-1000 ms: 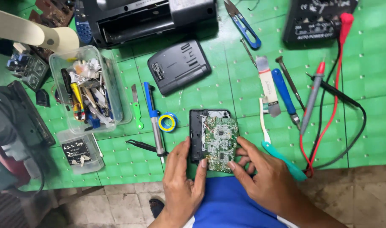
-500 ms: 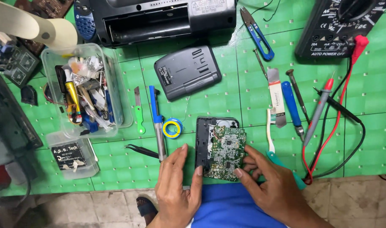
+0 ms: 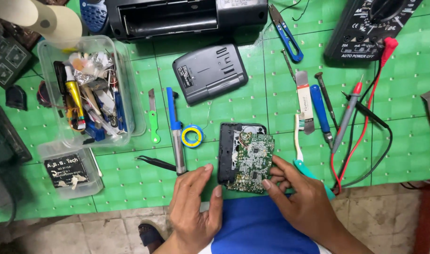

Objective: Repairing a circuit board by soldering components and cleaning it with a toothbrush

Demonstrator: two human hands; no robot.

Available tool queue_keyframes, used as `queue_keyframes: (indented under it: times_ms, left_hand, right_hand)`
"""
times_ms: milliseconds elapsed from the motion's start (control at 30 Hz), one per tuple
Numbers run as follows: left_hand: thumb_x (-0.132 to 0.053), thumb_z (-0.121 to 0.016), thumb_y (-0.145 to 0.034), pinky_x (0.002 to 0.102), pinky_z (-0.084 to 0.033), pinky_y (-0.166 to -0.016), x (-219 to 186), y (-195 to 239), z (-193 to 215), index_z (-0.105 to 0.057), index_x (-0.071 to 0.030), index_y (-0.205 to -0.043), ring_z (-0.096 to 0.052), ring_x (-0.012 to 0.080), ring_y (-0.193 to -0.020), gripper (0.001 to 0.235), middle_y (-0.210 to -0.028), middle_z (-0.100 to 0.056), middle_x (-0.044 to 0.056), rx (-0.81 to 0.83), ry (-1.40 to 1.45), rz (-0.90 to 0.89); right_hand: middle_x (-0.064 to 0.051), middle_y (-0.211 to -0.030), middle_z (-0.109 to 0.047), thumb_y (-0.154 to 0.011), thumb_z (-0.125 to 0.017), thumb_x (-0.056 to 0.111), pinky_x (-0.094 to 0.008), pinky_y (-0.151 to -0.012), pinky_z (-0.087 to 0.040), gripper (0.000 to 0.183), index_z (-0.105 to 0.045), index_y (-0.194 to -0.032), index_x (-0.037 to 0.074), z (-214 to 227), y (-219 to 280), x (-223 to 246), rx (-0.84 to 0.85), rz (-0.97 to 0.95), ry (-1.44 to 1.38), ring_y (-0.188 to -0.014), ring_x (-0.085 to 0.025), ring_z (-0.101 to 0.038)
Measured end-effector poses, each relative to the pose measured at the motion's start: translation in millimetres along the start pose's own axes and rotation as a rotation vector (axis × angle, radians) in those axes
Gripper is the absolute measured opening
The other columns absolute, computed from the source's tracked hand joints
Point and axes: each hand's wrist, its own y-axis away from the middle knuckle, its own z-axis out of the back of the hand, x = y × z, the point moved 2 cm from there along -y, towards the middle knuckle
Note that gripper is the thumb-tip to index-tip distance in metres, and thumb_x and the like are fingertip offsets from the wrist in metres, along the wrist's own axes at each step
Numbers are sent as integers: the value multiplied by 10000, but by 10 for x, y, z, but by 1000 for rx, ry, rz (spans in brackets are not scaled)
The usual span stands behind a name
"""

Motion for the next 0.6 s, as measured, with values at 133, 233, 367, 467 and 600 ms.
queue_keyframes:
  times_ms: [133,233,367,467,600]
  left_hand:
    - [-97,-599,-983,381,-608,-834,32,68,73,-638,56,-1159,-742,316,-945,237,-1111,-721,192,-8,36,-15]
    - [-105,-571,-987,381,-602,-779,58,117,117,-661,55,-1118,-739,301,-898,225,-1063,-725,182,-18,51,-40]
    - [-122,-576,-987,363,-606,-783,107,175,167,-673,16,-1081,-722,283,-854,194,-1045,-737,159,-20,57,-81]
    - [-122,-573,-989,359,-600,-782,136,169,185,-675,17,-1081,-716,280,-852,195,-1039,-735,159,-27,41,-88]
    - [-122,-572,-997,370,-585,-781,198,186,210,-677,4,-1075,-725,283,-871,181,-1043,-733,143,-32,14,-75]
  right_hand:
    - [31,-1096,-836,-836,-740,346,-219,-667,-619,619,-617,-1418,174,78,72,109,5,-117,-17,-729,-45,-758]
    - [60,-1195,-791,-849,-735,308,-245,-869,-569,610,-608,-1425,152,206,217,193,-130,-15,130,-777,-43,-743]
    - [45,-1068,-798,-908,-712,205,-220,-832,-496,338,-753,-1240,156,485,469,292,-361,-183,115,-898,-37,-703]
    - [-92,-977,-750,-1034,-621,61,-251,-792,-521,191,-723,-1186,7,618,548,32,-503,-264,-125,-871,-131,-681]
    - [-197,-989,-642,-1240,-503,94,-317,-804,-566,216,-601,-1284,-93,715,659,-824,-643,-200,-411,-821,-260,-662]
